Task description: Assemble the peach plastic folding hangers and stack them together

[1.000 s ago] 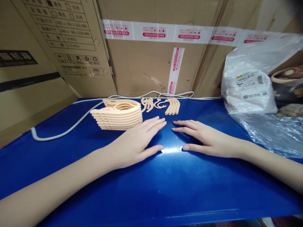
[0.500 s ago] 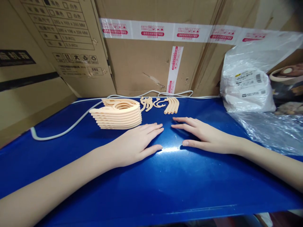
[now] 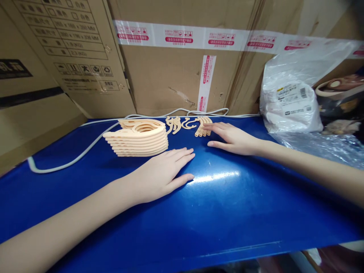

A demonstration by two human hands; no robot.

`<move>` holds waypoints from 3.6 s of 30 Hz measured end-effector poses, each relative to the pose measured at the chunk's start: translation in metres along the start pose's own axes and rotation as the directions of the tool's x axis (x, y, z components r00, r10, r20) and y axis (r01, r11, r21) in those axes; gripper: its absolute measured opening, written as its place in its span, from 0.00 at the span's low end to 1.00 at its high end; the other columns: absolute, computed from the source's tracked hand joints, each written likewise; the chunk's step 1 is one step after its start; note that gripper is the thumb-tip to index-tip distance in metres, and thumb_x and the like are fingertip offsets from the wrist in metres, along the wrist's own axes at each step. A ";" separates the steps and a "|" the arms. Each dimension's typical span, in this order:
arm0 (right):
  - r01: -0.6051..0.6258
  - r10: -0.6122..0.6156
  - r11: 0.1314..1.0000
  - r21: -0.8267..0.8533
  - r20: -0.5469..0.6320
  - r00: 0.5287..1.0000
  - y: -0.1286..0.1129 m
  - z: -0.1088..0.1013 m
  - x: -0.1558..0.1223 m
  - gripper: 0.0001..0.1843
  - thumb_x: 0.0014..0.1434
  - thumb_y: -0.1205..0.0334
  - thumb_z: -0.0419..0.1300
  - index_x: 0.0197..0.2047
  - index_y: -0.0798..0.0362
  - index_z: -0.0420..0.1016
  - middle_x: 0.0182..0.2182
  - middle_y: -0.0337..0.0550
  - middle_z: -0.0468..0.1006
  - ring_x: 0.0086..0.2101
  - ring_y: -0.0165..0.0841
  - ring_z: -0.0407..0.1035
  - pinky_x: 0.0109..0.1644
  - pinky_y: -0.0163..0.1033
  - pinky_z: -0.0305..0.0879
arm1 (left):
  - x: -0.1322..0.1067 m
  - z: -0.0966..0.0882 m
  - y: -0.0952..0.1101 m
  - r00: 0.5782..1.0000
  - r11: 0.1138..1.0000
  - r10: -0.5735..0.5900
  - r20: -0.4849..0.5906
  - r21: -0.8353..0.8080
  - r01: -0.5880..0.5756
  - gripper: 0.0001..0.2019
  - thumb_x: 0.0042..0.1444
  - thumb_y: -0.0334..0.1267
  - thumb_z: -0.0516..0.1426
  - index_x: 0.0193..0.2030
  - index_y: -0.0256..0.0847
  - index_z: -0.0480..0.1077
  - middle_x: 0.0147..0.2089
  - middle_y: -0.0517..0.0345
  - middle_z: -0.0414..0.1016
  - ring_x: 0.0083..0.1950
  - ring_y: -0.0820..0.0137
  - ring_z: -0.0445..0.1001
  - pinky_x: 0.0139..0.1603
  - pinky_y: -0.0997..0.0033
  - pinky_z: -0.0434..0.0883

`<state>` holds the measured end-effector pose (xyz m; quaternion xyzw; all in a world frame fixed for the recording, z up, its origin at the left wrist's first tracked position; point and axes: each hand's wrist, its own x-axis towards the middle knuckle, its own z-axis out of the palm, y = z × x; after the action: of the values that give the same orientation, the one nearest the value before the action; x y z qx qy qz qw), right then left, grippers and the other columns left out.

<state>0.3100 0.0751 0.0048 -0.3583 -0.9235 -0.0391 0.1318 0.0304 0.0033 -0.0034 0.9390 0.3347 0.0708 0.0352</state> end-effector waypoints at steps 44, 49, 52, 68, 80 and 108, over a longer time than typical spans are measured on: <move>-0.176 0.116 0.977 0.118 0.401 0.909 -0.074 -0.043 -0.025 0.08 0.64 0.54 0.54 0.40 0.49 0.63 0.32 0.39 0.75 0.31 0.33 0.69 0.33 0.36 0.58 | -0.007 -0.005 0.002 0.992 0.993 0.048 -0.116 -0.104 -0.060 0.34 0.65 0.55 0.50 0.70 0.37 0.50 0.71 0.45 0.57 0.69 0.59 0.58 0.67 0.58 0.59; 0.058 -0.093 0.984 0.168 0.208 0.974 -0.077 -0.026 -0.030 0.09 0.65 0.56 0.54 0.45 0.51 0.66 0.37 0.44 0.74 0.36 0.35 0.68 0.39 0.38 0.62 | -0.001 -0.006 0.005 0.985 0.983 0.128 -0.120 -0.120 -0.142 0.18 0.67 0.45 0.51 0.59 0.40 0.65 0.55 0.50 0.70 0.53 0.61 0.69 0.52 0.61 0.66; 0.113 -0.141 0.979 0.172 0.159 0.977 -0.072 -0.020 -0.032 0.14 0.66 0.55 0.55 0.51 0.53 0.66 0.39 0.45 0.74 0.37 0.35 0.68 0.40 0.38 0.62 | 0.001 -0.006 0.006 0.984 0.985 0.129 -0.124 -0.099 -0.142 0.12 0.67 0.38 0.48 0.51 0.40 0.69 0.46 0.53 0.71 0.46 0.64 0.68 0.46 0.63 0.63; 0.042 -0.100 0.959 0.279 0.195 0.976 -0.064 -0.020 -0.033 0.17 0.64 0.47 0.56 0.35 0.53 0.69 0.29 0.39 0.71 0.29 0.30 0.63 0.33 0.35 0.56 | 0.006 -0.007 0.010 0.991 0.997 0.030 -0.134 -0.069 -0.039 0.11 0.64 0.46 0.52 0.38 0.40 0.66 0.35 0.59 0.69 0.38 0.65 0.66 0.41 0.64 0.57; 0.067 -0.121 0.957 0.284 0.180 0.976 -0.066 -0.018 -0.031 0.18 0.64 0.46 0.56 0.35 0.53 0.70 0.29 0.38 0.71 0.29 0.29 0.63 0.33 0.35 0.56 | 0.003 -0.004 0.011 0.989 0.998 -0.008 -0.149 -0.063 -0.002 0.08 0.58 0.42 0.54 0.34 0.41 0.64 0.33 0.60 0.68 0.36 0.66 0.65 0.38 0.65 0.58; -0.095 0.158 0.952 -0.291 0.201 0.967 -0.004 -0.001 0.123 0.11 0.56 0.58 0.63 0.39 0.51 0.84 0.36 0.46 0.83 0.37 0.40 0.74 0.34 0.39 0.59 | -0.002 -0.003 0.005 0.985 0.998 -0.023 -0.173 -0.067 0.012 0.09 0.58 0.43 0.55 0.33 0.41 0.64 0.31 0.60 0.69 0.36 0.66 0.66 0.38 0.64 0.57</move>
<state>0.2206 0.1521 0.0393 -0.4342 -0.8925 -0.1201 -0.0220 0.0312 -0.0022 0.0003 0.9247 0.3421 0.1628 0.0373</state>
